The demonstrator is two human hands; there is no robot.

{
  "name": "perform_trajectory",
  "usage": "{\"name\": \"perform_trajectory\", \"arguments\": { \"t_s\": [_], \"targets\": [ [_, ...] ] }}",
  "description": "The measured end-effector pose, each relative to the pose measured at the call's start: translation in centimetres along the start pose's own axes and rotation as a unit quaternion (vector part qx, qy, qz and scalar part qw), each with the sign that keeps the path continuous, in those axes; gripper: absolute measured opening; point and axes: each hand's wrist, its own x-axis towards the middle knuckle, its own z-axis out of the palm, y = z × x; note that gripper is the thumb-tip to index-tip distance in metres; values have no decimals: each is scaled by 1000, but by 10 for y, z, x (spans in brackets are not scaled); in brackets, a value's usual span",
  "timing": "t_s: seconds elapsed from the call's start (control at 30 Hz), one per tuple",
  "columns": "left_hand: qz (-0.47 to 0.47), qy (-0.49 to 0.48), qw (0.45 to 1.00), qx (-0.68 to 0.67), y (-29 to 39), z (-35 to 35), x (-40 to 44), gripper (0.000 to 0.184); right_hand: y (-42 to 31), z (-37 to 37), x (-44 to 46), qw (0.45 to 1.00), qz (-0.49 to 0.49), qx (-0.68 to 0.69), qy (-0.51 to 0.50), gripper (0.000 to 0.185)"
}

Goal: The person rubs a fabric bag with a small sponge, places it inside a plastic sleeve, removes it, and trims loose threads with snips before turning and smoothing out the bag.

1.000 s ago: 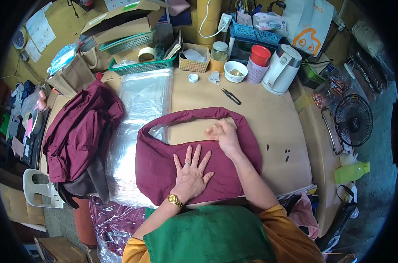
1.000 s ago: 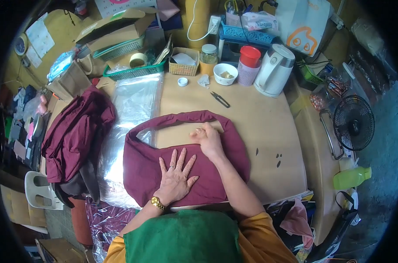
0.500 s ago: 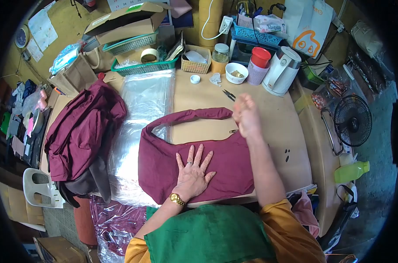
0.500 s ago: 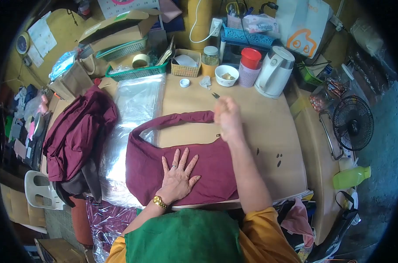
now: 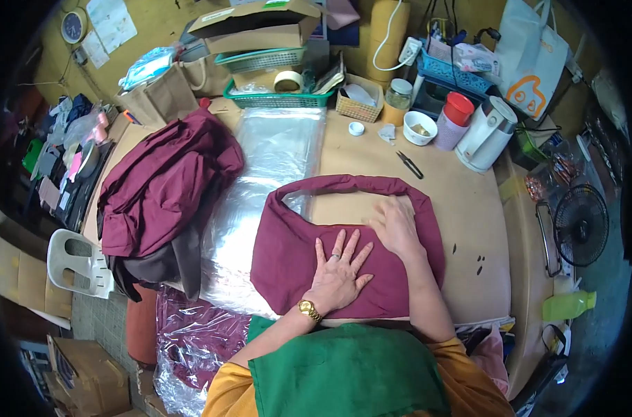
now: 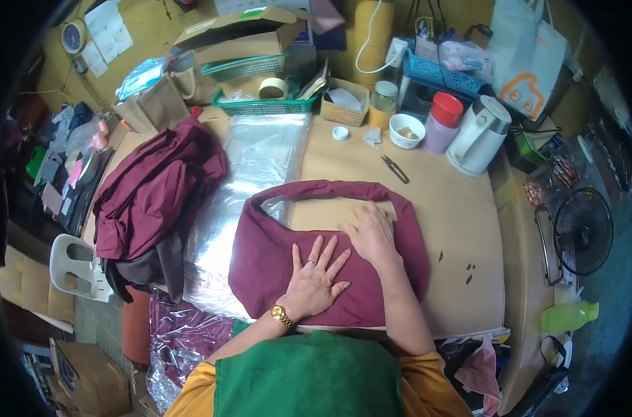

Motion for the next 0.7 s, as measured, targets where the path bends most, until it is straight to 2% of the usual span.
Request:
{"name": "perform_trajectory", "arguments": {
  "t_s": [0.03, 0.1, 0.13, 0.2, 0.23, 0.3, 0.4, 0.43, 0.5, 0.53, 0.6, 0.63, 0.67, 0.7],
  "targets": [
    [-1, 1, 1000, 3, 0, 1, 0, 68, 8, 8, -9, 1000, -4, 2, -1, 12],
    [-1, 4, 1000, 6, -1, 1, -1, 68, 19, 22, -22, 968, 137, 181, -106, 14],
    [2, 7, 1000, 8, 0, 1, 0, 68, 23, 31, -21, 968, 137, 180, -106, 14],
    [2, 7, 1000, 4, -1, 1, -1, 68, 35, 43, -18, 918, 255, 304, -4, 12],
    [0, 9, 1000, 0, 0, 2, 0, 68, 39, 36, -10, 918, 258, 300, -3, 12],
    [-1, 9, 1000, -6, 1, -1, 0, 66, 49, 18, 12, 795, 302, 519, 84, 16],
    [-3, 12, 1000, -9, 1, -1, 0, 65, 12, -27, 40, 771, 292, 557, 101, 21],
    [-4, 13, 1000, -10, 1, -1, 0, 65, 8, -18, 39, 770, 293, 557, 102, 21],
    [-5, 13, 1000, -11, 0, -2, 0, 64, -2, 5, 32, 922, 126, 364, 53, 18],
    [-1, 9, 1000, -5, 0, -2, 1, 65, -31, -28, 38, 876, 269, 379, -128, 13],
    [2, 2, 1000, -2, 0, -2, 1, 66, -37, 0, 28, 934, 94, 331, -99, 19],
    [-4, -11, 1000, 2, 0, -2, 2, 65, -42, 5, 30, 933, 97, 332, -100, 19],
    [-8, -24, 1000, 7, 0, -2, 1, 65, -46, 9, 37, 949, 32, 313, -40, 20],
    [2, 25, 1000, -8, 0, 2, 0, 63, -45, 12, 46, 956, -34, 290, 22, 21]
  ]
}}
